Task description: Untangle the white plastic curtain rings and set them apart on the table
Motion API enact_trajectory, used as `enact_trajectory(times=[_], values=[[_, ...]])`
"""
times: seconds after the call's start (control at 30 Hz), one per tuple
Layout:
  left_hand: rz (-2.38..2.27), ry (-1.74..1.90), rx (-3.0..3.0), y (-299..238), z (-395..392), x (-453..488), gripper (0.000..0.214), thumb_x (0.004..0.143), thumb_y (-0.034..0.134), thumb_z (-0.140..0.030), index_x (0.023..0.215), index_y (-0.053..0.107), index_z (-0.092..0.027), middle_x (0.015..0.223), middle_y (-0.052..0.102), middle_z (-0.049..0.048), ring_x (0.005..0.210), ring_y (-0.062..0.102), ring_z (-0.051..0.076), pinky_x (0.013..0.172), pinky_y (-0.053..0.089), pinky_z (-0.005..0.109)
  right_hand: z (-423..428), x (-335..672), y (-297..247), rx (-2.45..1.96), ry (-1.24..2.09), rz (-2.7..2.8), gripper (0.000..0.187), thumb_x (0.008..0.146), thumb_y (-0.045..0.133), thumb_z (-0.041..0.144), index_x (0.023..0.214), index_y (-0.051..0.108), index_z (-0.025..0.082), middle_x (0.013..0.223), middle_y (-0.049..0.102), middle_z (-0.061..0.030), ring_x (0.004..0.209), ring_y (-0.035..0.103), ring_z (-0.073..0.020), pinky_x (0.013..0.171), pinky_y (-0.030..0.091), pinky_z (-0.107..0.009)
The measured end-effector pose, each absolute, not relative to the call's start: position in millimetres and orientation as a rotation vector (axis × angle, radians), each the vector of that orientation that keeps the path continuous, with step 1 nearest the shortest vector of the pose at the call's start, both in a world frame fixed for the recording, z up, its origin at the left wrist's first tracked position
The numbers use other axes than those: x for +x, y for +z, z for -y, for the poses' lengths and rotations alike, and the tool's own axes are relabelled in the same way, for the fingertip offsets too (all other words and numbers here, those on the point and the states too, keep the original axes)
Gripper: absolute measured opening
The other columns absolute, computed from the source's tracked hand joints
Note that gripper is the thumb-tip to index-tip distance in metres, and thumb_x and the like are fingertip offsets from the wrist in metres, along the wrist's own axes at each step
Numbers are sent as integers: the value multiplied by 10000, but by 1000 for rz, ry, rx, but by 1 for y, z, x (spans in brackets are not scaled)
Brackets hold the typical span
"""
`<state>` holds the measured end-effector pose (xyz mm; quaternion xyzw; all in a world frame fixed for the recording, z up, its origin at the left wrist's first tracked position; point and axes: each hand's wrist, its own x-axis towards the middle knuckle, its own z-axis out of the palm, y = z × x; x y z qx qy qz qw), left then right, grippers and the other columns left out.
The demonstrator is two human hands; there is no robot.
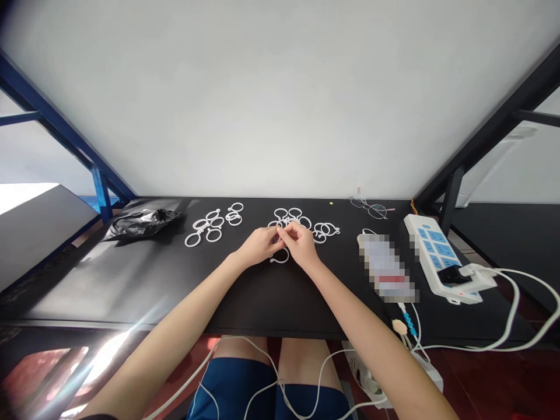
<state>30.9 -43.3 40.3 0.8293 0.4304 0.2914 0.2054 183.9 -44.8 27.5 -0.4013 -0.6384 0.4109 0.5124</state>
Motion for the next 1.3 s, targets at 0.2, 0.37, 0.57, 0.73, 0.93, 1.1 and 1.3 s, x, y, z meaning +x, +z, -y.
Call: enact_trajectory(times=[0.2, 0.37, 0.57, 0.73, 0.93, 1.1, 1.3], values=[[-1198, 824, 2321, 39, 43, 31, 274, 890, 491, -367, 697, 480, -174, 691, 568, 0, 565, 467, 103, 562, 343, 222, 46, 183, 28, -961, 996, 1525, 327, 804, 639, 500, 664, 565, 214, 656, 606, -13, 632, 616, -178, 626, 522, -328], [-1208, 805, 2333, 39, 43, 31, 254, 883, 490, -357, 706, 490, -175, 696, 575, 4, 565, 474, 106, 560, 338, 226, 47, 182, 29, -943, 1016, 1516, 306, 810, 639, 483, 677, 570, 216, 654, 607, -11, 626, 618, -175, 630, 524, -326], [-1232, 766, 2338, 40, 44, 32, 226, 875, 496, -346, 722, 505, -179, 716, 594, 4, 568, 488, 109, 542, 321, 223, 47, 182, 31, -950, 1005, 1523, 300, 822, 629, 472, 679, 569, 214, 645, 601, -8, 614, 613, -169, 616, 514, -314], [-1233, 765, 2347, 40, 44, 31, 216, 869, 501, -345, 729, 506, -181, 725, 597, 2, 579, 496, 111, 550, 331, 225, 47, 182, 31, -945, 1008, 1519, 307, 819, 632, 470, 671, 558, 212, 635, 590, -4, 604, 604, -165, 609, 507, -309], [-1239, 724, 2351, 41, 45, 32, 221, 841, 527, -362, 716, 494, -183, 705, 587, -2, 572, 494, 115, 532, 316, 223, 47, 182, 31, -947, 1025, 1523, 305, 817, 631, 473, 672, 562, 214, 635, 596, -5, 605, 611, -170, 598, 510, -315], [-1240, 720, 2353, 38, 44, 32, 228, 800, 575, -374, 705, 500, -181, 669, 570, -7, 564, 491, 116, 528, 316, 222, 48, 180, 33, -946, 1075, 1545, 309, 784, 657, 486, 673, 554, 216, 652, 619, -8, 637, 635, -180, 636, 537, -337], [-1236, 751, 2364, 35, 42, 29, 198, 765, 603, -323, 672, 506, -178, 639, 555, -20, 552, 471, 99, 530, 304, 209, 49, 180, 32, -922, 1145, 1572, 246, 759, 687, 418, 721, 554, 214, 712, 657, -19, 681, 659, -183, 660, 548, -334]])
